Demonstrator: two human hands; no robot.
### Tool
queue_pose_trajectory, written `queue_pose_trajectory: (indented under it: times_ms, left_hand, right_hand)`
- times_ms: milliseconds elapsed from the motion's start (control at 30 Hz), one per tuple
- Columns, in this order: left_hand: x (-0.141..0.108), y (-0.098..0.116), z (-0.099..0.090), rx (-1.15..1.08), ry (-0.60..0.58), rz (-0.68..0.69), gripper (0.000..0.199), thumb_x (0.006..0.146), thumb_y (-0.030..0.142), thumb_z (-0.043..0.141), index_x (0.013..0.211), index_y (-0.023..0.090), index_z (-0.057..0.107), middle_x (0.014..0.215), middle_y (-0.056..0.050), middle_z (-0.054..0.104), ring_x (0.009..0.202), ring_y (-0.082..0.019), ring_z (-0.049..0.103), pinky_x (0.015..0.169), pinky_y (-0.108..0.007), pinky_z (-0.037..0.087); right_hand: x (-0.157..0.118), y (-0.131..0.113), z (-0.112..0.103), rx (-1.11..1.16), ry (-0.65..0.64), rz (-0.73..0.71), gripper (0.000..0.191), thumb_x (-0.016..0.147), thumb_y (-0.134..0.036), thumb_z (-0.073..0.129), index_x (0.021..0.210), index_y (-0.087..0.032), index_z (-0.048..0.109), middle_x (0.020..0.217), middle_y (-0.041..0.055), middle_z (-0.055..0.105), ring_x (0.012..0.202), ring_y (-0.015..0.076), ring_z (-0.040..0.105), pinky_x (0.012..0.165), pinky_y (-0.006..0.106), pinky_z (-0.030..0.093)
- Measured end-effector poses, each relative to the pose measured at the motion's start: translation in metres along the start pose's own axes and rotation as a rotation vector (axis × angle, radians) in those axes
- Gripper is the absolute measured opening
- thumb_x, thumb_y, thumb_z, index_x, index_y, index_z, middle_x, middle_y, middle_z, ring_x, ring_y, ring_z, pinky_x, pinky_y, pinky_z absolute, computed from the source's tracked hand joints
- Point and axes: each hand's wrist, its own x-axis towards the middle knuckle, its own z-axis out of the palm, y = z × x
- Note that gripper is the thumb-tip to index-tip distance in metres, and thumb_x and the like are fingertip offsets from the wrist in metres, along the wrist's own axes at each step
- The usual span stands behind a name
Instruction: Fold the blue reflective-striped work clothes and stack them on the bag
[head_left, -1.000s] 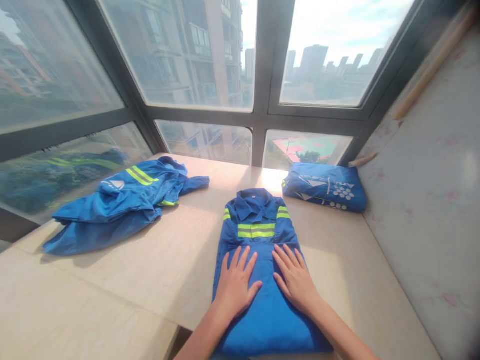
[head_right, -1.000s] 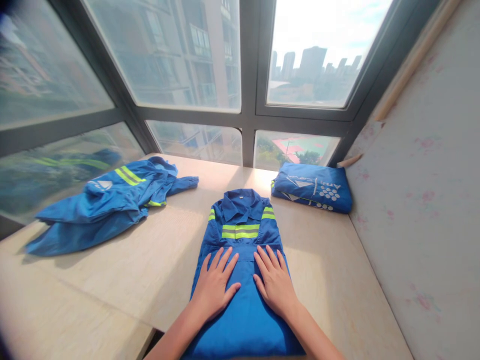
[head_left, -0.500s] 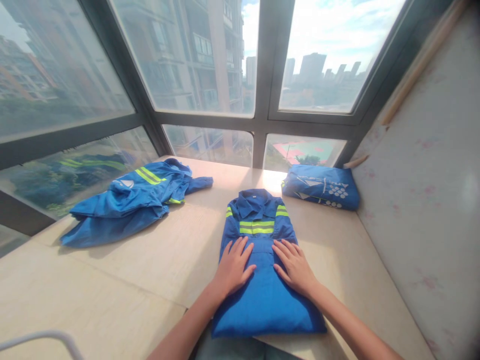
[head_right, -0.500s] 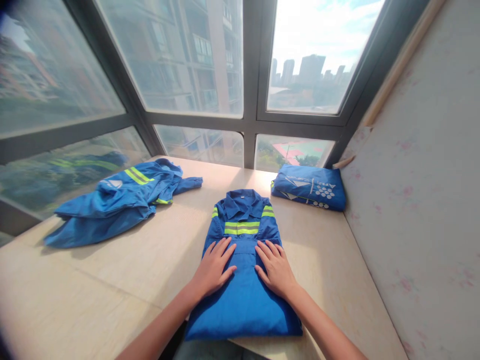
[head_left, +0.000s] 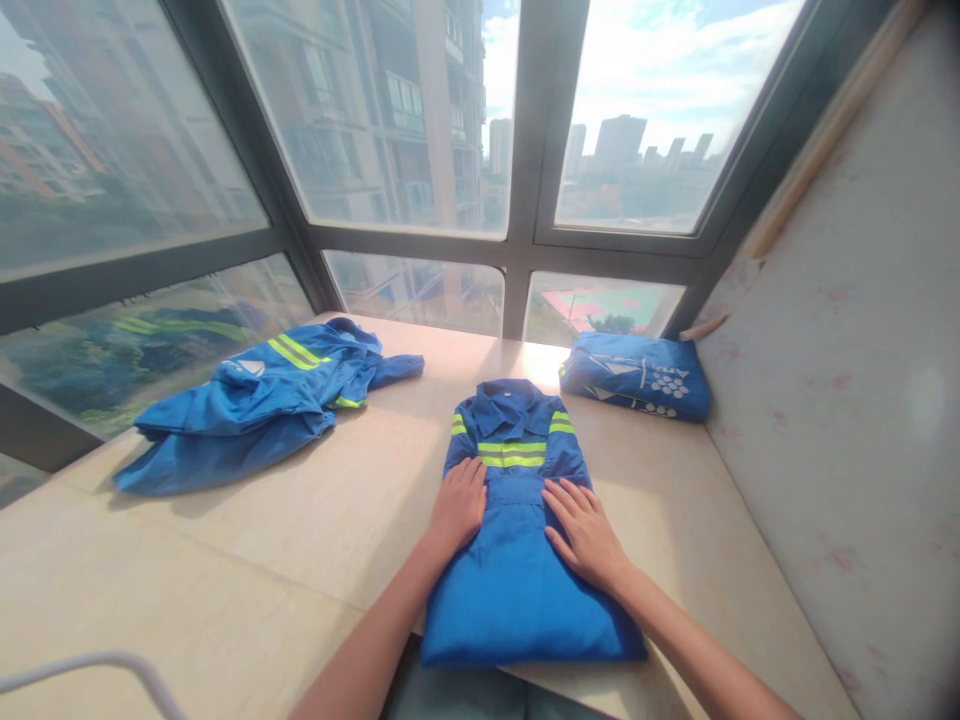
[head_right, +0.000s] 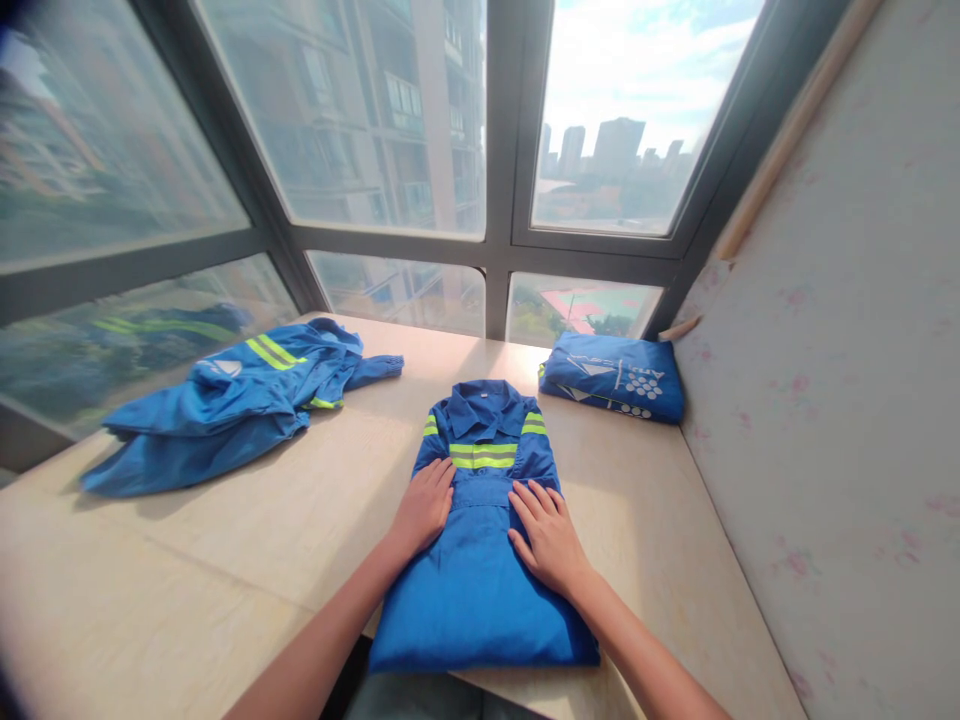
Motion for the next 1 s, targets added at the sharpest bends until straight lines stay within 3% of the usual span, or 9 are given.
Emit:
queue_pose_trajectory:
  times_ms: [167, 300, 433, 567, 767, 1000]
  left_hand:
    - [-0.01, -0.005, -0.008, -0.134, 0.139, -0.003, 0.039, 0.098, 0.022, 0.045, 0.134, 0.016, 0.06, 0.142, -0.015, 0.06, 0.132, -0.029, 0.055, 0.111, -0.051, 0.047]
    - [-0.032, -0.023, -0.025, -0.171, 0.177, 0.133, 0.037, 0.099, 0.015, 0.044, 0.13, 0.021, 0.064, 0.141, -0.011, 0.061, 0.134, -0.026, 0.054, 0.109, -0.049, 0.049]
    - [-0.05, -0.05, -0.047, -0.07, 0.106, 0.381, 0.045, 0.097, 0.006, 0.043, 0.133, 0.024, 0.061, 0.141, -0.009, 0.062, 0.135, -0.024, 0.053, 0.106, -0.045, 0.051]
    - [-0.049, -0.054, -0.067, 0.072, -0.071, 0.572, 0.057, 0.093, 0.003, 0.044, 0.144, 0.025, 0.052, 0.15, -0.009, 0.054, 0.141, -0.026, 0.048, 0.106, -0.044, 0.049]
    - [-0.027, -0.026, -0.065, 0.044, -0.229, 0.541, 0.064, 0.087, -0.001, 0.045, 0.147, 0.023, 0.048, 0.155, -0.009, 0.049, 0.146, -0.025, 0.042, 0.115, -0.046, 0.041]
    - [-0.009, -0.018, -0.053, -0.025, -0.361, 0.478, 0.058, 0.092, 0.006, 0.045, 0.146, 0.026, 0.051, 0.153, -0.008, 0.052, 0.14, -0.025, 0.049, 0.113, -0.046, 0.042]
  right_hand:
    - [-0.004, -0.001, -0.005, 0.028, -0.014, 0.001, 0.055, 0.1, -0.038, 0.05, 0.152, -0.02, 0.047, 0.158, 0.0109, 0.043, 0.146, 0.0329, 0.038, 0.116, 0.055, 0.034]
    - [-0.021, 0.023, -0.011, 0.136, 0.049, -0.114, 0.049, 0.101, -0.031, 0.049, 0.149, -0.021, 0.05, 0.157, 0.0112, 0.045, 0.147, 0.0284, 0.039, 0.115, 0.051, 0.042]
    - [-0.05, 0.059, -0.018, 0.154, 0.163, -0.192, 0.046, 0.1, -0.009, 0.038, 0.137, -0.024, 0.061, 0.144, 0.0085, 0.06, 0.14, 0.0218, 0.05, 0.11, 0.044, 0.05]
    - [-0.068, 0.067, -0.032, 0.067, -0.014, -0.278, 0.057, 0.095, -0.002, 0.041, 0.145, -0.025, 0.054, 0.154, 0.0076, 0.049, 0.148, 0.0236, 0.039, 0.113, 0.045, 0.048]
    - [-0.05, 0.048, -0.049, 0.016, -0.141, -0.357, 0.062, 0.096, -0.004, 0.047, 0.153, -0.028, 0.043, 0.162, 0.0066, 0.036, 0.153, 0.0252, 0.027, 0.119, 0.05, 0.039]
    - [-0.029, 0.05, -0.049, 0.069, -0.231, -0.447, 0.062, 0.099, -0.008, 0.051, 0.154, -0.033, 0.04, 0.16, 0.0032, 0.04, 0.15, 0.0233, 0.033, 0.123, 0.052, 0.032]
